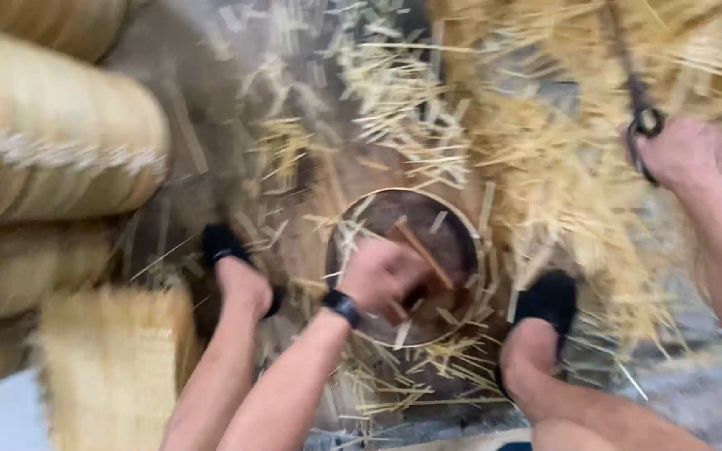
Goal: Assembling and trimming the woven bottom of a bamboo steamer by fitting a ring and cutting away excess strips.
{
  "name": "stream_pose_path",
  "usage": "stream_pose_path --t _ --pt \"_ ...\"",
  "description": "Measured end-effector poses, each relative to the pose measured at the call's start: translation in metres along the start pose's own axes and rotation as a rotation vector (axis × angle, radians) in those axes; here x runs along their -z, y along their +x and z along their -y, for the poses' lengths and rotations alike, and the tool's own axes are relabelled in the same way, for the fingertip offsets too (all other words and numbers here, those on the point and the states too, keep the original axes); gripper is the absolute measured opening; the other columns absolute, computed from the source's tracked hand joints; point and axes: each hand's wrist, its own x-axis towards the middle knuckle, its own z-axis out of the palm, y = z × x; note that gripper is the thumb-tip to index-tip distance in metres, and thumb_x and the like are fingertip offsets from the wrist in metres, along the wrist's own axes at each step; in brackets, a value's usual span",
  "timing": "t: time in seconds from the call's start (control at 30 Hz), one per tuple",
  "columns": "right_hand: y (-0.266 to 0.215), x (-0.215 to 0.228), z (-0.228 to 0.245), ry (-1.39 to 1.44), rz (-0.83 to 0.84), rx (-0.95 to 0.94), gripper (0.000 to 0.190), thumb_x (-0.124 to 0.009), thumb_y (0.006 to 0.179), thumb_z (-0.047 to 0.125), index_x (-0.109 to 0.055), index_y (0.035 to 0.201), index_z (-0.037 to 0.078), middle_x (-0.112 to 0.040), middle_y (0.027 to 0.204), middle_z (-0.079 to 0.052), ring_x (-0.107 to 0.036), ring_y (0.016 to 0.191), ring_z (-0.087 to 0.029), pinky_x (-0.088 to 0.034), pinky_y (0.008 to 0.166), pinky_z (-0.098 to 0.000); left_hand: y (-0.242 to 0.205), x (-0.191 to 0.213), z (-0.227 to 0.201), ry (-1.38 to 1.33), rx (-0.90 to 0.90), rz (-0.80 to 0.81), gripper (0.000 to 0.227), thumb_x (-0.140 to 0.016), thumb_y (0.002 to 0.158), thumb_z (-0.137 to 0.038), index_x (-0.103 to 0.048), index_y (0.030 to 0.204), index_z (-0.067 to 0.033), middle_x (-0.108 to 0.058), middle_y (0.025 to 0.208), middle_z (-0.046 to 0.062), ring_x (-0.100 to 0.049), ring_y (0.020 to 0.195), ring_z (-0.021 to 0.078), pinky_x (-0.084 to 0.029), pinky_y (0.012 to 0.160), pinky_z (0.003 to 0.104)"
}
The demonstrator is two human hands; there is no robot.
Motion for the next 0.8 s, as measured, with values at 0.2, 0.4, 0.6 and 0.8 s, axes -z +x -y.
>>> stream_pose_path --t 0.2,0.4,0.6,0.8 --pt "-0.112 0.029 -0.074 0.147 0.709 0.368 0.056 -0.072 0.078 0.066 -0.083 0.095 0.014 -0.083 0.081 -0.01 -0.073 0.081 -0.027 -0.06 0.078 -0.0414 0.04 0.003 0.09 0.281 0.191 -0.486 0.05 -0.083 0.083 -0.041 -0.072 0.119 -0.0081 -0.069 0.112 0.018 -0.062 0.108 0.036 -0.048 0.096 0.045" --pt "-0.069 0.053 -0.016 -0.05 0.815 0.265 0.06 -0.073 0.074 0.071 -0.087 0.091 0.015 -0.076 0.095 -0.01 -0.074 0.093 -0.023 -0.056 0.092 -0.042 0.074 0.006 0.104 0.227 0.456 -0.318 0.063 -0.09 0.069 -0.045 -0.075 0.117 -0.0075 -0.074 0.108 0.019 -0.068 0.103 0.0319 -0.053 0.093 0.041" --pt "0.052 0.04 -0.052 0.23 0.005 -0.09 0.088 -0.078 0.082 0.078 -0.061 0.084 -0.008 -0.055 0.068 -0.013 -0.053 0.058 -0.021 -0.046 0.053 -0.0349 0.11 0.015 0.104 -0.009 0.444 -0.117 0.051 -0.086 0.076 -0.041 -0.077 0.115 -0.0107 -0.08 0.107 0.015 -0.076 0.095 0.0228 -0.058 0.087 0.034" --pt "-0.057 0.042 0.007 0.123 0.196 -0.087 0.077 -0.09 0.071 0.065 -0.073 0.112 0.002 -0.067 0.101 -0.018 -0.064 0.094 -0.035 -0.054 0.086 -0.0463 0.153 -0.027 0.081 0.145 0.362 -0.165 0.043 -0.086 0.073 -0.042 -0.081 0.105 -0.0123 -0.077 0.095 0.02 -0.075 0.089 0.0293 -0.058 0.082 0.037"
